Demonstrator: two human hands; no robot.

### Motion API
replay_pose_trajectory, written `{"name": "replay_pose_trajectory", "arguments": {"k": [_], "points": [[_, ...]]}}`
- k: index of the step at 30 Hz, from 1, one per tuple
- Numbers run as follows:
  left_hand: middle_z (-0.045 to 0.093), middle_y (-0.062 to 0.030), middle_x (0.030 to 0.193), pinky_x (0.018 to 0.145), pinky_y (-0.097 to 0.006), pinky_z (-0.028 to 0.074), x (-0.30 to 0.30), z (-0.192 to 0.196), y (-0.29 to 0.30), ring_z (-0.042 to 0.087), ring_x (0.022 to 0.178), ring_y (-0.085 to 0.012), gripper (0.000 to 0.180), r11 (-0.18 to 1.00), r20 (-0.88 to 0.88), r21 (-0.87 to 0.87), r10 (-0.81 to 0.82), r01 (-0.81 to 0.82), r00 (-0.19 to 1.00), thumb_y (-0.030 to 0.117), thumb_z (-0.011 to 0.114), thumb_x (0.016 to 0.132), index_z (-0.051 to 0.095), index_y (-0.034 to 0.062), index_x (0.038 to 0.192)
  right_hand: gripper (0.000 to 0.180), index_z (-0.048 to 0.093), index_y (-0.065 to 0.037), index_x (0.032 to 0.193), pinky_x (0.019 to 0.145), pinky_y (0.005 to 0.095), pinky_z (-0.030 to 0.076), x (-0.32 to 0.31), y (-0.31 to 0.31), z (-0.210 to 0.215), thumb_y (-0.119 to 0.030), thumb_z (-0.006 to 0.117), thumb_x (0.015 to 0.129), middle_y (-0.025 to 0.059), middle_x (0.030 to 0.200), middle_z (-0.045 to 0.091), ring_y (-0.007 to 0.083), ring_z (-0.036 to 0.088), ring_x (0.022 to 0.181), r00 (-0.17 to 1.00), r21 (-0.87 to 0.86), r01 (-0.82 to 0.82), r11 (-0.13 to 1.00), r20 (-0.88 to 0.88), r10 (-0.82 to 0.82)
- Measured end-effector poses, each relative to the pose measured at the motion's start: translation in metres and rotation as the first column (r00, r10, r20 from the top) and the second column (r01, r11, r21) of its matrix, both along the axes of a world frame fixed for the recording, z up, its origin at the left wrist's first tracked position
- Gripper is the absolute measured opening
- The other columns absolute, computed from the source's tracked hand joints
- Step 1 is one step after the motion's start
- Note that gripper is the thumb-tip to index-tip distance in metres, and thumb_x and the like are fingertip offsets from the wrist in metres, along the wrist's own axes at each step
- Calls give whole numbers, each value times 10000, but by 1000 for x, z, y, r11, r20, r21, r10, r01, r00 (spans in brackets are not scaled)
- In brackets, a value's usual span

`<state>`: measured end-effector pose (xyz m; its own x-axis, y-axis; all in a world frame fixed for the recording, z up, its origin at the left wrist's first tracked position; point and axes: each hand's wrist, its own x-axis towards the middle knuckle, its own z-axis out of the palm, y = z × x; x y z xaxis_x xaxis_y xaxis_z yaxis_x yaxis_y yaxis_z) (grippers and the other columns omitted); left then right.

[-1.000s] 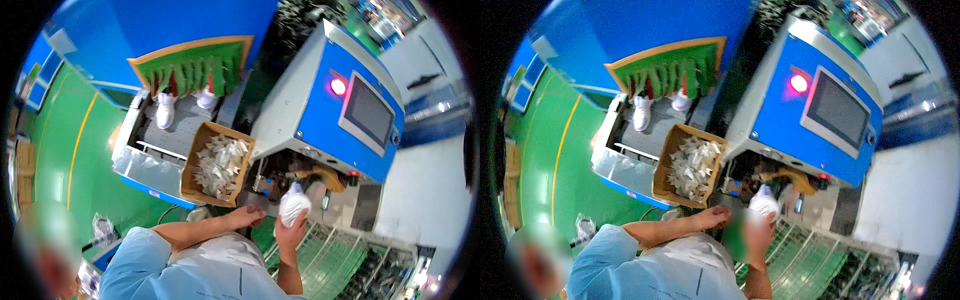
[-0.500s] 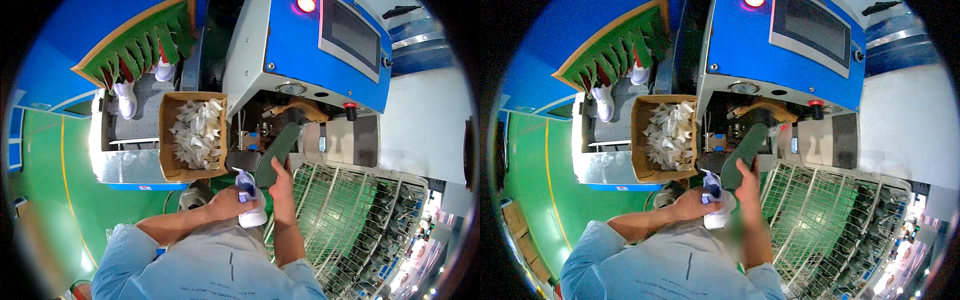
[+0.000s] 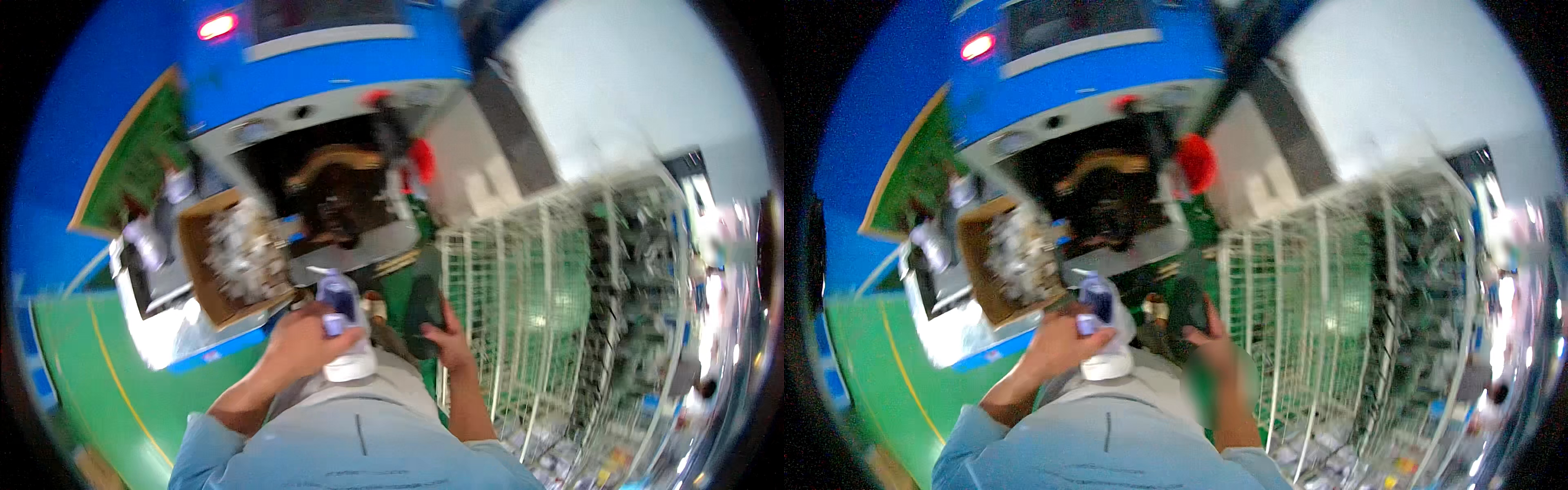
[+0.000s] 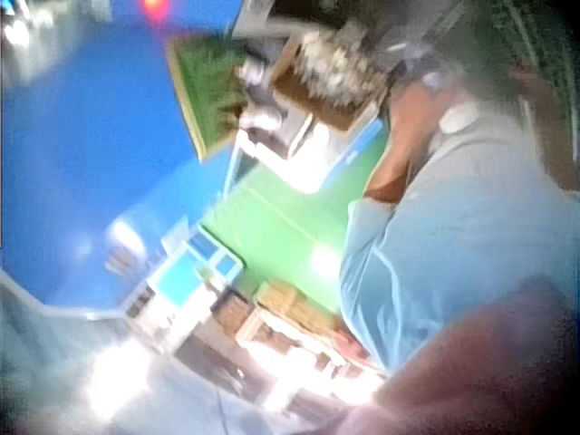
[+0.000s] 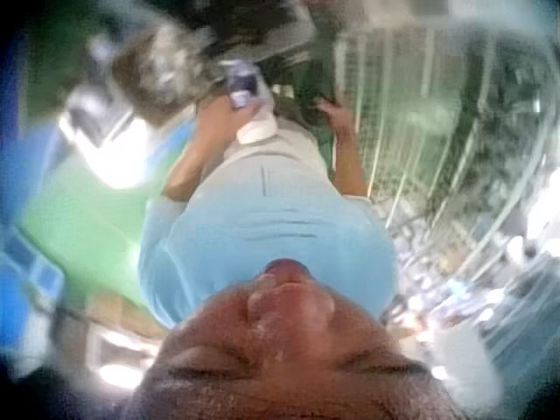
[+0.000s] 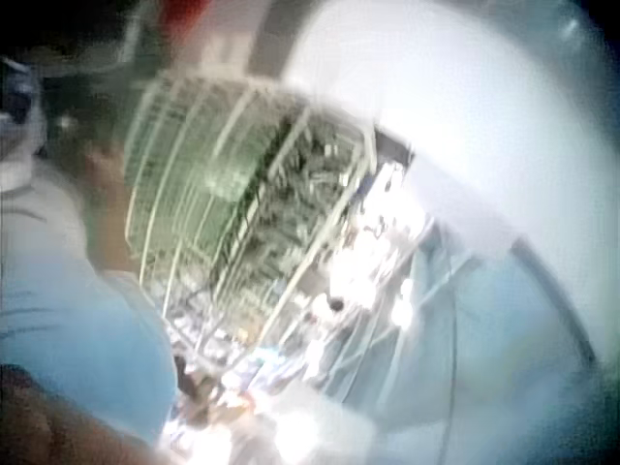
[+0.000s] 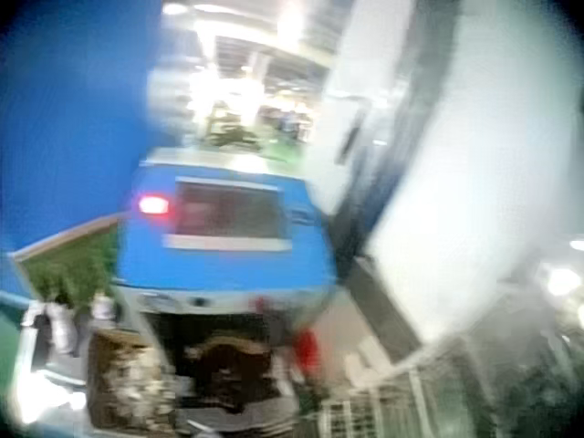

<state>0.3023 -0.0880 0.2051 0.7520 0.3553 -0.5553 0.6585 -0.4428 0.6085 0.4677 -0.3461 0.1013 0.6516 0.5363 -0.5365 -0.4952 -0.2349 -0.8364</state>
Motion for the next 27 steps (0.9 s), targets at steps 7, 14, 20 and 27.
{"name": "replay_pose_trajectory", "arguments": {"k": [7, 14, 20, 27], "points": [[696, -214, 958, 807, -413, 524, 61, -13, -43, 686, 887, -350, 490, 996, 92, -82, -14, 22, 996, 413, 723, 788, 664, -6, 1035, 820, 258, -6, 1509, 1003, 344, 419, 22, -87, -96, -104, 714, 835, 203, 1421, 468, 258, 521, 1237, 925, -391, 114, 913, -293, -241], [700, -166, 917, 767, -365, 518, 86, -41, -83, 677, 836, -261, 457, 986, -46, -139, 85, -90, 995, 334, 756, 768, 652, 12, 1073, 385, 598, 62, 1114, 772, 457, 520, -16, -178, -234, -168, 704, 824, 189, 1031, 648, 296, 643, 980, 734, -476, 176, 862, -520, -437], [673, -80, 886, 720, -309, 500, 91, -70, -86, 619, 796, -150, 392, 962, -185, -184, 168, -202, 968, 296, 754, 773, 652, 26, 1038, 470, 611, 95, 1136, 658, 503, 528, -9, -180, -236, -210, 732, 799, 204, 983, 673, 342, 668, 847, 832, -651, -58, 757, -450, -324], [664, -37, 845, 702, -277, 495, 115, -63, -88, 594, 771, -106, 329, 987, -224, -101, 102, -127, 969, 266, 756, 775, 664, 32, 988, 600, 595, 87, 1196, 816, 407, 512, 4, -169, -240, -286, 773, 762, 260, 1161, 644, 339, 643, 1033, 922, -683, -184, 707, -369, -116]]}}
